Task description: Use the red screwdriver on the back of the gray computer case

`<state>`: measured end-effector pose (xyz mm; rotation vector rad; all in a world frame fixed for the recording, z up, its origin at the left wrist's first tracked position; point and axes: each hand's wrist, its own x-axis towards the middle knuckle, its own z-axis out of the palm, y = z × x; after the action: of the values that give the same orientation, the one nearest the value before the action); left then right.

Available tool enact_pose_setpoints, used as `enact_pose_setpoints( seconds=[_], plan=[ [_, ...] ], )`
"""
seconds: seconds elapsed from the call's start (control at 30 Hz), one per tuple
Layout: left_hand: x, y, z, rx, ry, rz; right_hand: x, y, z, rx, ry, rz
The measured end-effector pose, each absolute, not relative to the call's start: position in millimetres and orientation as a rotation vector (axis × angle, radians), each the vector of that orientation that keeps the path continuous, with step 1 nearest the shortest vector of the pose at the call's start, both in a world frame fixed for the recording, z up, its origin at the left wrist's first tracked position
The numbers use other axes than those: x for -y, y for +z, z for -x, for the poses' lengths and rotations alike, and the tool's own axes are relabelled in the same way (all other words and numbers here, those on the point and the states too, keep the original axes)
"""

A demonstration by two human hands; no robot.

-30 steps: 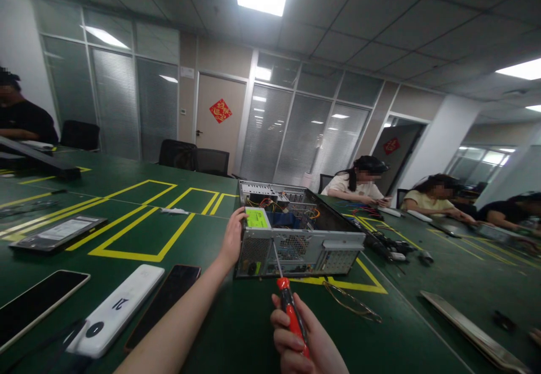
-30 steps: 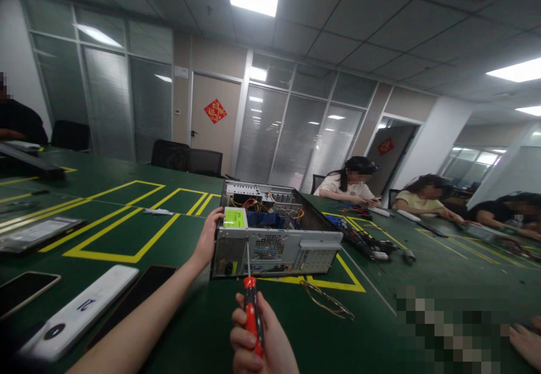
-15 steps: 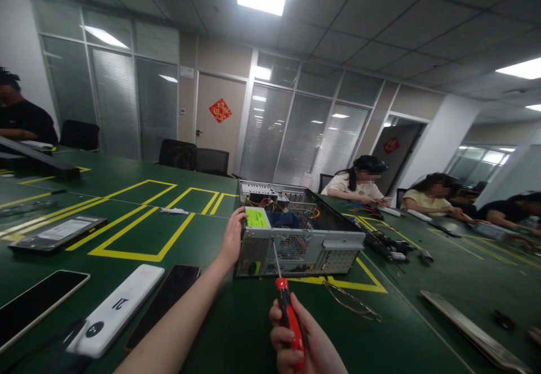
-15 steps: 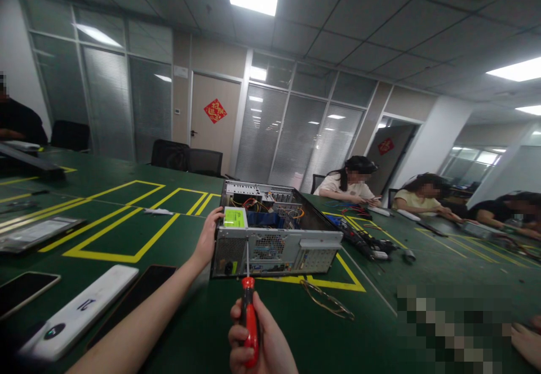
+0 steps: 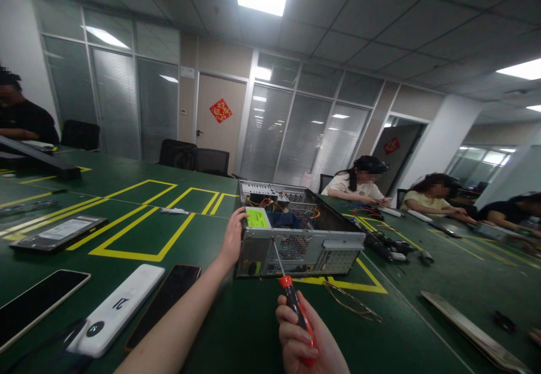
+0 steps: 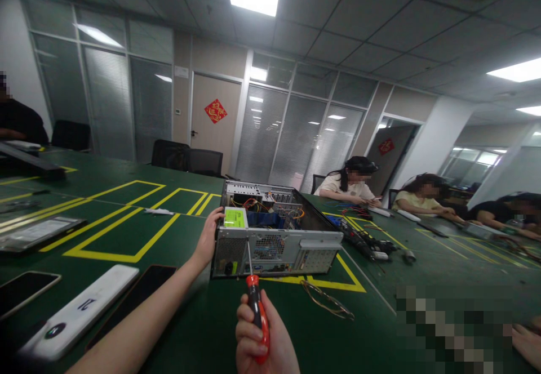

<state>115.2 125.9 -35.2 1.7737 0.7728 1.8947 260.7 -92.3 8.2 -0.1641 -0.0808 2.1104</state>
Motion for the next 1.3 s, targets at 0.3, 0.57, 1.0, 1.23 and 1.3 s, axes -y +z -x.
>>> enact_pose_setpoints(
  seconds=[0.3,0.57,1.0,1.23,1.3],
  plan=[
    [-125,-35,-115,-0.776,1.883,-1.774,91,2,-265,0.215,2.078,0.252],
    [-126,-35,-115,-0.775,1.884,-1.762,90,5,-259,0.063,2.073,0.506],
    [-125,-34,-115,-0.774,1.898,-1.774,92,6,-263,0.094,2.016,0.354],
    [-124,-33,-114,-0.776,1.886,-1.775,91,4,-258,0.161,2.018,0.301],
    [-123,-33,-114,-0.773,1.886,-1.778,92,3,-253,0.218,2.017,0.332]
  ],
)
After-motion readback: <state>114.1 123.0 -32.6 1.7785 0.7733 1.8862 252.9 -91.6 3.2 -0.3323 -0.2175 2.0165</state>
